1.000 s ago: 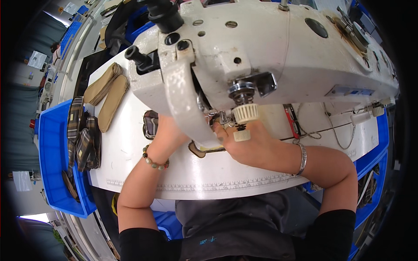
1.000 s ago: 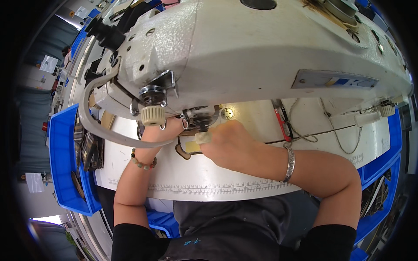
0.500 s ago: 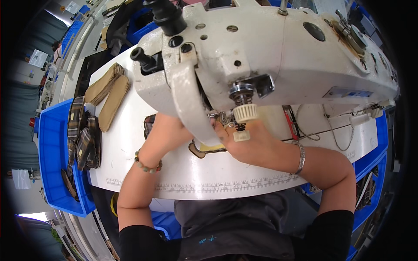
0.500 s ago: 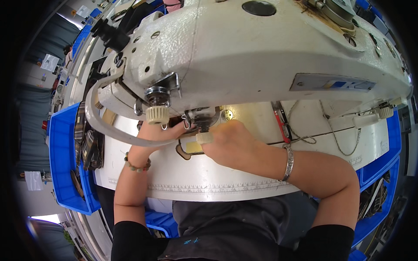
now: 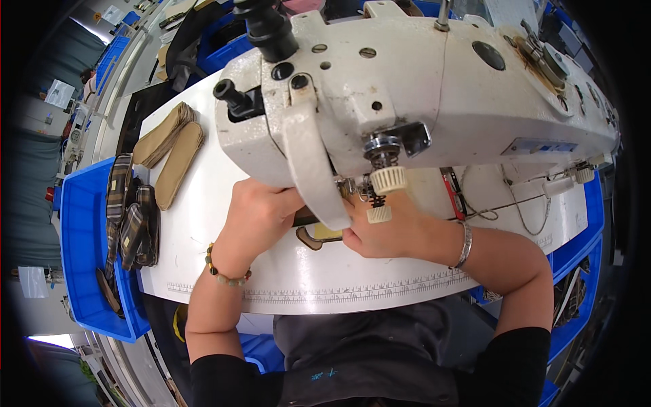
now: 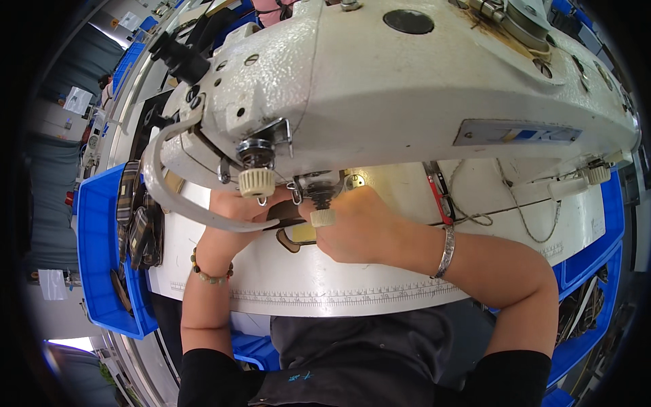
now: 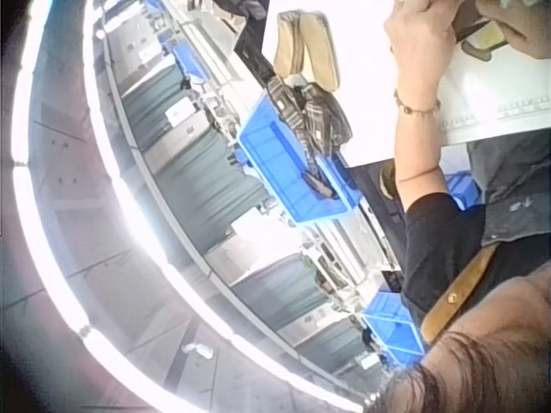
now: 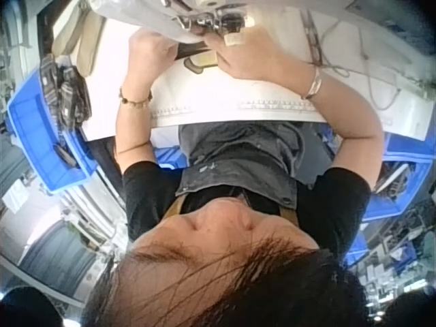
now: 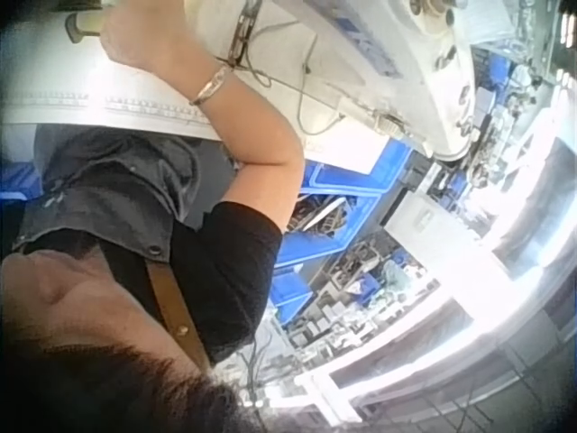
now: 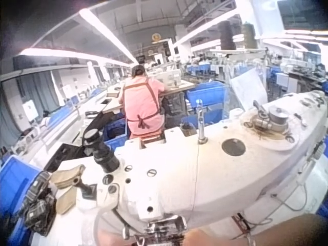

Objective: Sewing pieces of shoes together using an industrial sewing machine.

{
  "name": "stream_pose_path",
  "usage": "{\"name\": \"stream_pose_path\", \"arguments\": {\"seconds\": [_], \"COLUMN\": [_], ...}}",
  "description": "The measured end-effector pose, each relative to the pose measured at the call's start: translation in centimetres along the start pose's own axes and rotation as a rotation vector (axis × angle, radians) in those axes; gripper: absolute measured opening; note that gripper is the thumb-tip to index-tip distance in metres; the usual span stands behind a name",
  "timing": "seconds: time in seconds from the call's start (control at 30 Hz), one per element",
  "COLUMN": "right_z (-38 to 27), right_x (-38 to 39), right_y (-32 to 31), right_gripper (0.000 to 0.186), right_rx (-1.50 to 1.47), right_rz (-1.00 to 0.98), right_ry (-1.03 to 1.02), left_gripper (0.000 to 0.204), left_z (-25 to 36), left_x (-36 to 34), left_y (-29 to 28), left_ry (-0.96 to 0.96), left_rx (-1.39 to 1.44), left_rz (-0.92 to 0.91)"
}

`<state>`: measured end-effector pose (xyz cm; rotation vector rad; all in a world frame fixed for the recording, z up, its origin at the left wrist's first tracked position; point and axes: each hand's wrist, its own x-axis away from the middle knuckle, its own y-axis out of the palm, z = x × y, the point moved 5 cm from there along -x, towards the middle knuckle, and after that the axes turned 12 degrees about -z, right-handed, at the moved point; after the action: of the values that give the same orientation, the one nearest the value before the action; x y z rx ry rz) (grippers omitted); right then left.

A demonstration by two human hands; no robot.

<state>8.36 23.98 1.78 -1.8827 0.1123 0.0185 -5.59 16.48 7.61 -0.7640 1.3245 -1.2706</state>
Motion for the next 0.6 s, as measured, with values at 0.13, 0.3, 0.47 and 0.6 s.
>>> {"name": "stream_pose_path", "arguments": {"seconds": [0.13,0.3,0.47,0.6], "right_z": [-0.7,-1.7,-1.7,-2.1], "right_x": [0.3,1.1,1.3,1.8], "right_y": [-0.6,-1.7,-2.3,-2.8], "right_gripper": [0.020,0.015,0.014,0.019], "right_rx": [-0.069,0.155,0.177,0.245], "right_rz": [0.035,0.242,0.434,0.436], "right_ry": [-0.112,-0.173,-0.223,-0.270], "left_gripper": [0.028,0.025,0.026,0.018], "left_z": [0.0,0.5,2.0,1.9], "left_x": [-0.2,-0.7,-1.0,-0.6], "left_y": [-0.4,0.1,0.9,1.8], "left_ry": [0.032,-0.063,0.018,0.177], "left_rx": [-0.040,-0.072,-0.095,-0.115], "left_rz": [0.054,-0.226,-0.100,-0.057]}}
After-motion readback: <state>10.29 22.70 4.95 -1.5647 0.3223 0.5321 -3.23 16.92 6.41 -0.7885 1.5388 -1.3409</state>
